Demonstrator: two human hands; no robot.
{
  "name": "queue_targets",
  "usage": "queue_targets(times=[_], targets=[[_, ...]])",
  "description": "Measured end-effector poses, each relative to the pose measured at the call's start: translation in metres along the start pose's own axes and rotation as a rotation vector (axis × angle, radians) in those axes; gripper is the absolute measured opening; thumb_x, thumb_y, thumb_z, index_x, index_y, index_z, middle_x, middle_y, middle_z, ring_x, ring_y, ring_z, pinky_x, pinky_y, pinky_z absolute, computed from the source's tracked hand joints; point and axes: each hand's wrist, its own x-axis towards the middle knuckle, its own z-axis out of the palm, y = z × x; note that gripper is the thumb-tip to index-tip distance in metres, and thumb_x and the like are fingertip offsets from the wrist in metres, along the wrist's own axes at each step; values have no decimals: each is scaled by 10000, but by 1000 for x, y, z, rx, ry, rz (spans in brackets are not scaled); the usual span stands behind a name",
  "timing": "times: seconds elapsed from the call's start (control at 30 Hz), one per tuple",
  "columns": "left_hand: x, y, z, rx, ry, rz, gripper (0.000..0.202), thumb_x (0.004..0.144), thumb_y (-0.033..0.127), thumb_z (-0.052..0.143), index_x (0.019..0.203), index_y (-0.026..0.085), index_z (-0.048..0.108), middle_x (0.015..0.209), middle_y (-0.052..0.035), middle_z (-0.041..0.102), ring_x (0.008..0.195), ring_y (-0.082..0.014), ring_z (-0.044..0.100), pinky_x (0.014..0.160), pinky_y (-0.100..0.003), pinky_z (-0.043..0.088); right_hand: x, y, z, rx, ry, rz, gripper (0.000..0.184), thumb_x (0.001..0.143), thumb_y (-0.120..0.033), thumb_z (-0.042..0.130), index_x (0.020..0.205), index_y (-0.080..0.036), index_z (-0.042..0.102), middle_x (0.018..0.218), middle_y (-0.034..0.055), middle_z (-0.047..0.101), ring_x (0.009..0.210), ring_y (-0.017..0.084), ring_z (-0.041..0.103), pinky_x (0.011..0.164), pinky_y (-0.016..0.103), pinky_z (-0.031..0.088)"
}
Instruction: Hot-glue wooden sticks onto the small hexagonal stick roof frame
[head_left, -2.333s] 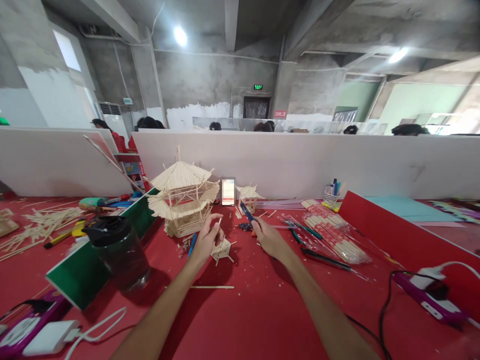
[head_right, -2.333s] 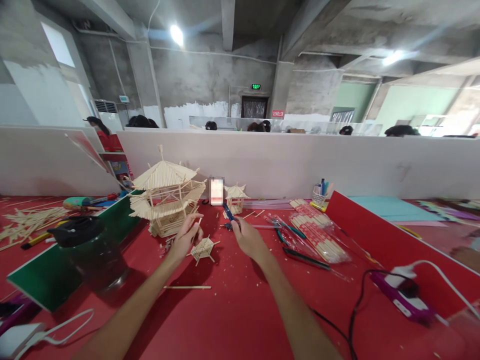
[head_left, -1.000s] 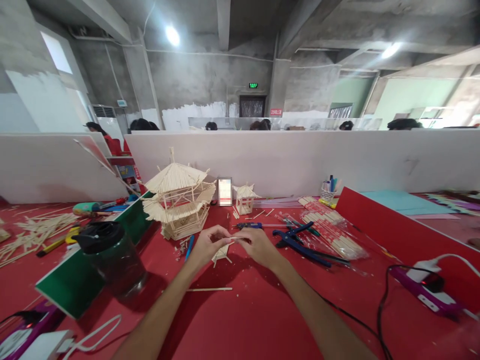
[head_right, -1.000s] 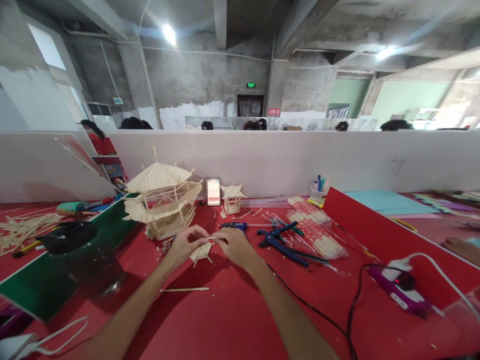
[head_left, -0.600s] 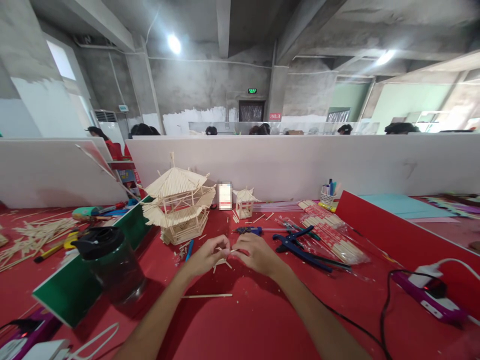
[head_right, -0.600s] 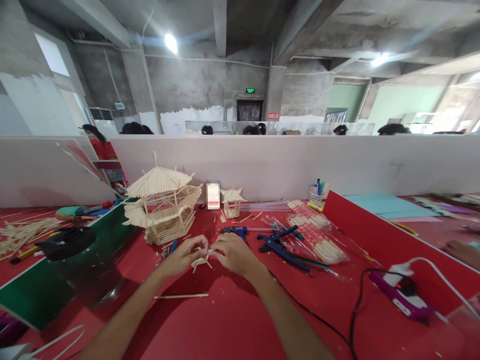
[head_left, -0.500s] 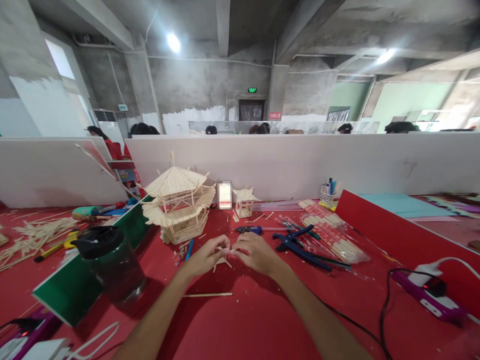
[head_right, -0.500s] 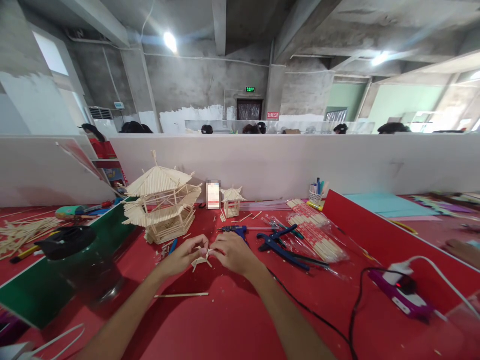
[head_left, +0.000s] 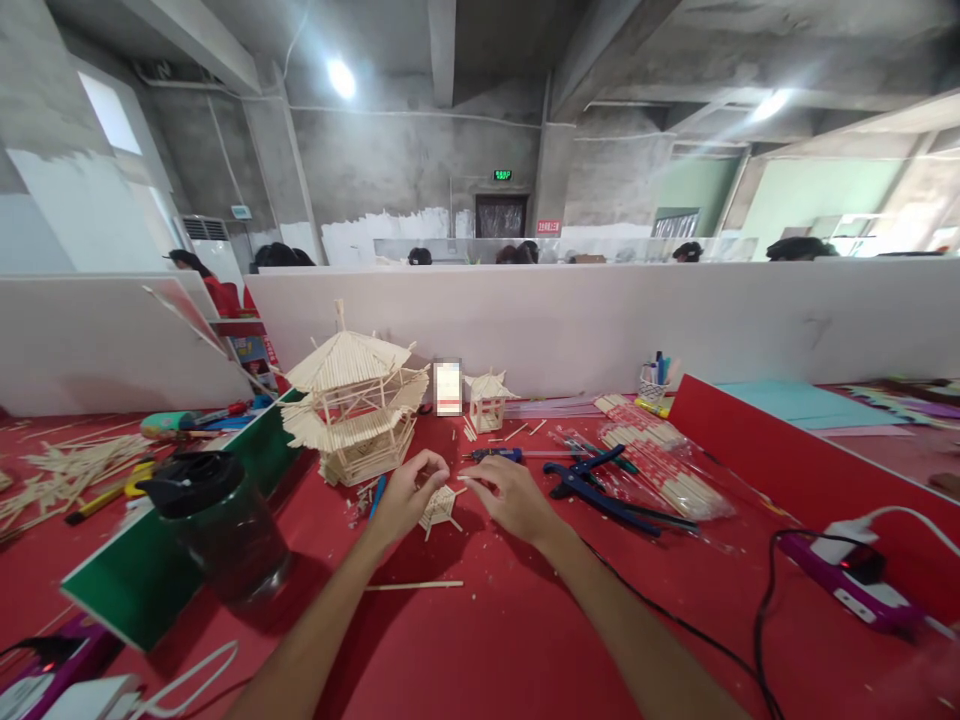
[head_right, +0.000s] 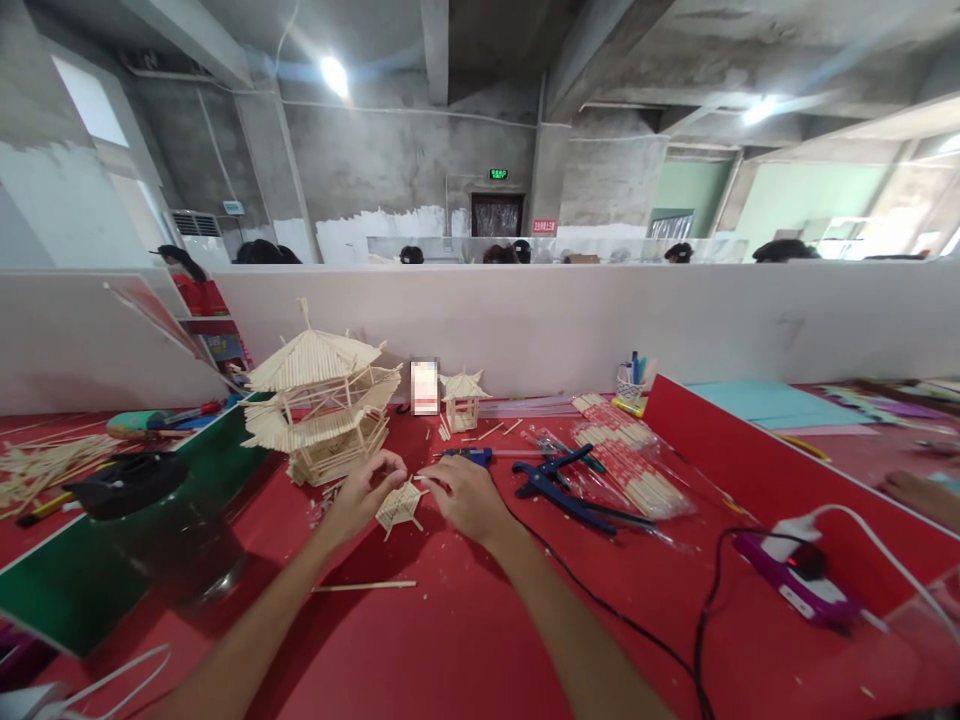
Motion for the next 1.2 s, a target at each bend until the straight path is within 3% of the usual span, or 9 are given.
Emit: queue_targets(times=[0.27,0.67,0.87,1.03,1.1,1.2], targets=[[-3,8,5,32,-47,39,277,908,439,520,856,176,589,801,-14,600,762,-157,534,717,-260,415,0,-1,1,55,-24,-8,174,941,-211,554,977,-211,723,896,53,721,820,157,643,766,258,472],[-9,4,4,75,-254,77,309,999,445,268,834,208,379,775,28,392,704,-132,354,672,-247,342,-1,0,3,103,-66,-59,194,948,-253,545,925,-199,729,836,53,707,779,156,614,742,252,450],[-9,7,7,110,-207,95,297,1002,423,266,835,207,384,769,24,403,704,-135,371,666,-254,342,1,-4,4,198,-43,35,211,941,-286,557,882,-203,741,833,46,726,746,148,632,712,246,463],[-5,1,5,112,-35,86,269,1001,408,291,861,208,404,746,33,399,659,-128,385,637,-250,343,3,-8,2,250,27,120,190,916,-277,574,875,-196,742,851,43,744,751,154,657,690,245,473],[-4,0,4,130,18,85,257,987,410,348,876,201,448,756,24,444,672,-131,417,641,-250,354,4,-8,0,257,28,138,191,912,-282,573,877,-195,740,853,44,748,748,157,661,679,244,475],[-3,1,4,150,0,115,250,962,406,429,889,187,527,805,-6,545,735,-146,495,691,-258,390,4,-8,-1,248,25,161,212,916,-303,561,873,-192,738,833,46,747,728,160,656,660,244,474]])
